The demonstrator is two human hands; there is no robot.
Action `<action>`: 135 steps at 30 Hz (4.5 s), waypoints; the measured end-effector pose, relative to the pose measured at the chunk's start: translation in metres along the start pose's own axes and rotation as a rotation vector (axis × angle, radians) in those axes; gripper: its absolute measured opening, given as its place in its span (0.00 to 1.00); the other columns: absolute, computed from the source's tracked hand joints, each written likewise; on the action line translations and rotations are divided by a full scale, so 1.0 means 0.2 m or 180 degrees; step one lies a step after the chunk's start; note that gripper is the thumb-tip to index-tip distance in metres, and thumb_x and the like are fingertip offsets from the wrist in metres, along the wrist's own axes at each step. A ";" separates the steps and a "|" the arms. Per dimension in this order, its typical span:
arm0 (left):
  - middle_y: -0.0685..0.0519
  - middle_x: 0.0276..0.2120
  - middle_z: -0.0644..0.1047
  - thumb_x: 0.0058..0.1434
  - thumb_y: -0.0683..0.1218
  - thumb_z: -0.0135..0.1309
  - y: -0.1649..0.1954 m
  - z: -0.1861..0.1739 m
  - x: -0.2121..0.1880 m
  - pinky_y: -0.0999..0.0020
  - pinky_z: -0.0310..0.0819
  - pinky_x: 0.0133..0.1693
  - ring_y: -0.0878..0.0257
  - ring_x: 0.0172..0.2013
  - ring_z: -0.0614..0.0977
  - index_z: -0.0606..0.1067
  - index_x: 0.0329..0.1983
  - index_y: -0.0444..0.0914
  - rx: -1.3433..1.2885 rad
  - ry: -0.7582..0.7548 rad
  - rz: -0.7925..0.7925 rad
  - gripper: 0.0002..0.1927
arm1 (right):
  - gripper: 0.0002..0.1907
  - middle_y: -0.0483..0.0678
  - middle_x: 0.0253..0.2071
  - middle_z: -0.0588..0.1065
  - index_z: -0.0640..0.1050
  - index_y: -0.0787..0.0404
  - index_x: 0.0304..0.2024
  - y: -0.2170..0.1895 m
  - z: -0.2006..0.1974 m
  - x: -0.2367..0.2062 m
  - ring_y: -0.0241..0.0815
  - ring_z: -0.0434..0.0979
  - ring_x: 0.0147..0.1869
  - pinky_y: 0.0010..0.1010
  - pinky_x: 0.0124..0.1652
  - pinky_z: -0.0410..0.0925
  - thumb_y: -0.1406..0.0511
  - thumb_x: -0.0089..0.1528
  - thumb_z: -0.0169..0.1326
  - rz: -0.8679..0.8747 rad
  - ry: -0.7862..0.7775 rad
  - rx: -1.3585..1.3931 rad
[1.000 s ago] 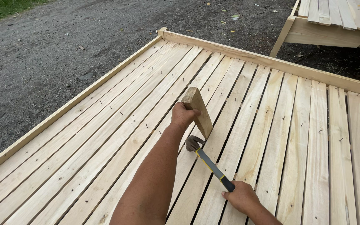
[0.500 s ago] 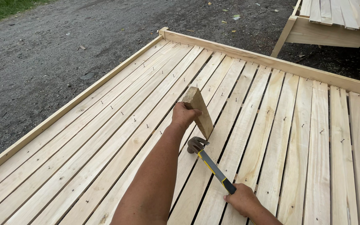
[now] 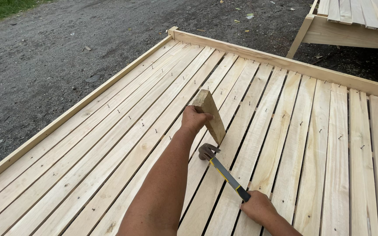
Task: The person uses a hammer to drive nails into a wooden plank placed on a slatted wooden frame. They repeatedly strike the plank with the hammer to secure it to the frame.
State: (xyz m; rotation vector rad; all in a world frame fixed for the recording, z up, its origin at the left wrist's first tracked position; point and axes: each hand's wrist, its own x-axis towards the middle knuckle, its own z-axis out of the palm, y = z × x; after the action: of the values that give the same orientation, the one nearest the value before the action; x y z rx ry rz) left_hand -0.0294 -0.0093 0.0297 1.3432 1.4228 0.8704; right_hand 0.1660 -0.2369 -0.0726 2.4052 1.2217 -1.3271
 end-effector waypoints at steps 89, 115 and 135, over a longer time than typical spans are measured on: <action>0.37 0.39 0.83 0.51 0.50 0.67 0.29 0.15 -0.19 0.61 0.83 0.42 0.49 0.38 0.88 0.77 0.52 0.28 0.0185 0.0212 0.0126 0.29 | 0.18 0.46 0.36 0.82 0.80 0.55 0.52 -0.01 0.02 -0.01 0.40 0.82 0.38 0.37 0.42 0.74 0.63 0.59 0.57 -0.0011 0.0130 -0.0131; 0.36 0.42 0.83 0.48 0.46 0.70 0.15 -0.49 -0.11 0.60 0.84 0.45 0.51 0.42 0.87 0.76 0.50 0.25 0.0119 0.0686 -0.0020 0.30 | 0.17 0.49 0.24 0.73 0.78 0.62 0.46 0.10 0.00 0.18 0.42 0.68 0.16 0.35 0.20 0.64 0.61 0.58 0.66 -0.0013 0.0035 0.0516; 0.39 0.43 0.83 0.46 0.43 0.69 0.05 -0.13 -0.03 0.61 0.83 0.46 0.52 0.42 0.87 0.78 0.51 0.29 0.0366 0.0393 0.0029 0.28 | 0.21 0.47 0.29 0.78 0.82 0.58 0.51 0.09 0.01 0.14 0.39 0.75 0.23 0.32 0.30 0.70 0.56 0.59 0.65 -0.0081 0.0140 0.0159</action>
State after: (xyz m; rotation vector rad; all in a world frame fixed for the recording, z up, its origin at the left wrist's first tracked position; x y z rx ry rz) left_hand -0.0518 -0.0108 0.0472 1.4027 1.5838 0.9021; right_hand 0.1858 -0.2338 -0.0998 2.4736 1.2491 -1.3341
